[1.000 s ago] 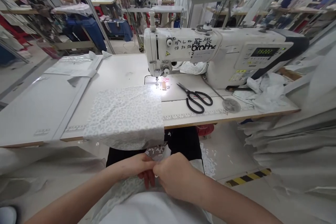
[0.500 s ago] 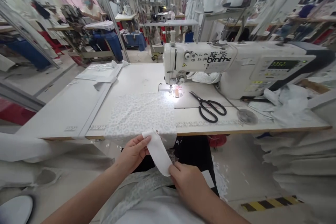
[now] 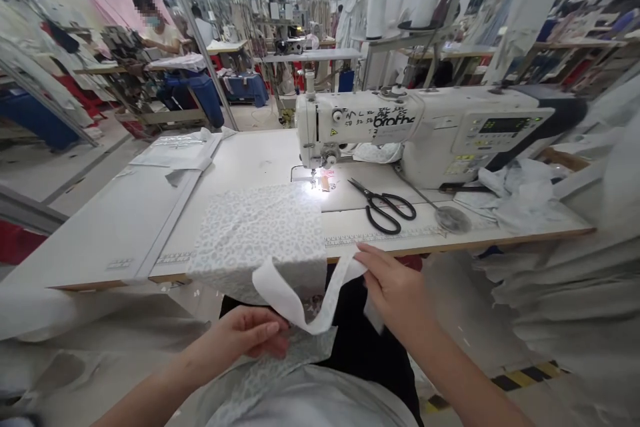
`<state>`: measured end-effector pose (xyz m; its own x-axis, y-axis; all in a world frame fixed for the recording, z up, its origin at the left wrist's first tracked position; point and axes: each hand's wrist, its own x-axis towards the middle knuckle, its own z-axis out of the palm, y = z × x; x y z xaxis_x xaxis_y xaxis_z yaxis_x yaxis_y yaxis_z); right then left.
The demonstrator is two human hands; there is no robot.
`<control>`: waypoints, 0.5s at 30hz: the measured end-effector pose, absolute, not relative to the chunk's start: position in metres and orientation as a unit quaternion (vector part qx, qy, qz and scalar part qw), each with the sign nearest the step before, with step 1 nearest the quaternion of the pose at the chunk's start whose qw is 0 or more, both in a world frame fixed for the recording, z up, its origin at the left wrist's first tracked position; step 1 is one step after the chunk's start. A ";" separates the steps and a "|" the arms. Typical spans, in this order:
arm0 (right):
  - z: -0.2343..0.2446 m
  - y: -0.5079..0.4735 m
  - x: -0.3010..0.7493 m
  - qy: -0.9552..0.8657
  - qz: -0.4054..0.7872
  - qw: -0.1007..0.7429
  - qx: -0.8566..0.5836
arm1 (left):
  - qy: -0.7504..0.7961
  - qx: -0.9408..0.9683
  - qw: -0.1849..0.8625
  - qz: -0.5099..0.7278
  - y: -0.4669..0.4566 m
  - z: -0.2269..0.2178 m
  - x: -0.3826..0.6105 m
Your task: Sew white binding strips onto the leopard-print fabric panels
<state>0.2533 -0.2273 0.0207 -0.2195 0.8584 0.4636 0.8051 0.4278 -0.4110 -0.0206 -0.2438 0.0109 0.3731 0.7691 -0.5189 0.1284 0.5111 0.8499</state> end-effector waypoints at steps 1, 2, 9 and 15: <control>0.032 -0.226 0.249 -0.804 0.043 0.334 -0.490 | 0.520 0.486 0.671 0.208 -0.244 0.012 -0.023; 0.041 -0.225 0.242 -0.834 0.054 0.331 -0.438 | 0.527 0.527 0.628 0.222 -0.243 0.014 -0.024; 0.029 -0.246 0.187 -0.917 0.211 0.252 -0.224 | 0.341 0.346 0.825 0.289 -0.231 0.015 0.001; -0.014 -0.261 0.198 -0.886 0.316 0.249 -0.231 | 0.386 0.244 0.780 0.428 -0.205 0.009 0.010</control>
